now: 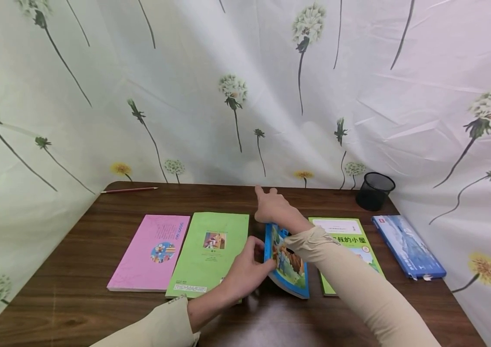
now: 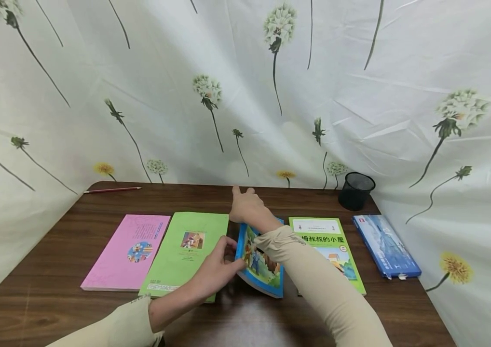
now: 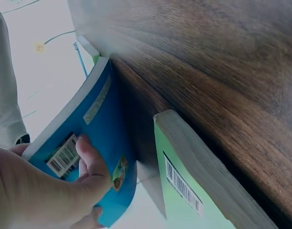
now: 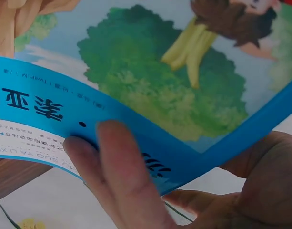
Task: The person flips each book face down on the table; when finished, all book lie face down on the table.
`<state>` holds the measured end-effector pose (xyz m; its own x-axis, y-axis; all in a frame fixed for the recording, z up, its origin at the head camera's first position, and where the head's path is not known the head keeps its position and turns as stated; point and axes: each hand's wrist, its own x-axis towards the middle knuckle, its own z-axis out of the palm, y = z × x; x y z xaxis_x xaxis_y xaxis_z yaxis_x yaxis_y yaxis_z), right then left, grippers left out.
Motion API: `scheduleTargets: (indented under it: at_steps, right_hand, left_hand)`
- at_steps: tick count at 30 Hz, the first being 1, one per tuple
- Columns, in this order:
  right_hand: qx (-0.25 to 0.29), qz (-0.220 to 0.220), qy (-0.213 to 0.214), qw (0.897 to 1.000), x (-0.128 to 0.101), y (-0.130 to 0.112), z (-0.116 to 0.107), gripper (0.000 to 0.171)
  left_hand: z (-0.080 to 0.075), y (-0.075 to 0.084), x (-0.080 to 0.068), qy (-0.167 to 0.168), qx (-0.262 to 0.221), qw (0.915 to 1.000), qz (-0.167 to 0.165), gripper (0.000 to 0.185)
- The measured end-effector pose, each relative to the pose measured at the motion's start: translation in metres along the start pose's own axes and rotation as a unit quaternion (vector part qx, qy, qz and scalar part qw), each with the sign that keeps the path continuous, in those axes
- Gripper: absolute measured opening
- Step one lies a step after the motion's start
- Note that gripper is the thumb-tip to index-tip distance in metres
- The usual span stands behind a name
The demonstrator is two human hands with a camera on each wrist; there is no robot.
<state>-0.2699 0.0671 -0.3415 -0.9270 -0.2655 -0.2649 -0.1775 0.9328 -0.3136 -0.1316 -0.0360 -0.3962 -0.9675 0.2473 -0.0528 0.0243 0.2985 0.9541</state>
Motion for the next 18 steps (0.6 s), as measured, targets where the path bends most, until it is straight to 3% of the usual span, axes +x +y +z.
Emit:
scheduleTargets:
  at_steps: [5, 12, 18]
  right_hand:
    - [0.032, -0.004, 0.0, 0.999, -0.002, 0.004, -0.003, 0.078]
    - [0.069, -0.002, -0.004, 0.998, -0.007, 0.015, -0.016, 0.076]
    - [0.096, 0.0, 0.002, 0.995, -0.014, 0.023, -0.021, 0.076]
  left_hand:
    - [0.0, 0.004, -0.002, -0.022, -0.016, 0.9996, -0.007, 0.037]
    - [-0.006, 0.004, 0.0, -0.026, -0.071, 0.9971, -0.009, 0.036]
    - [-0.012, -0.001, 0.002, -0.019, -0.101, 0.9938, -0.043, 0.034]
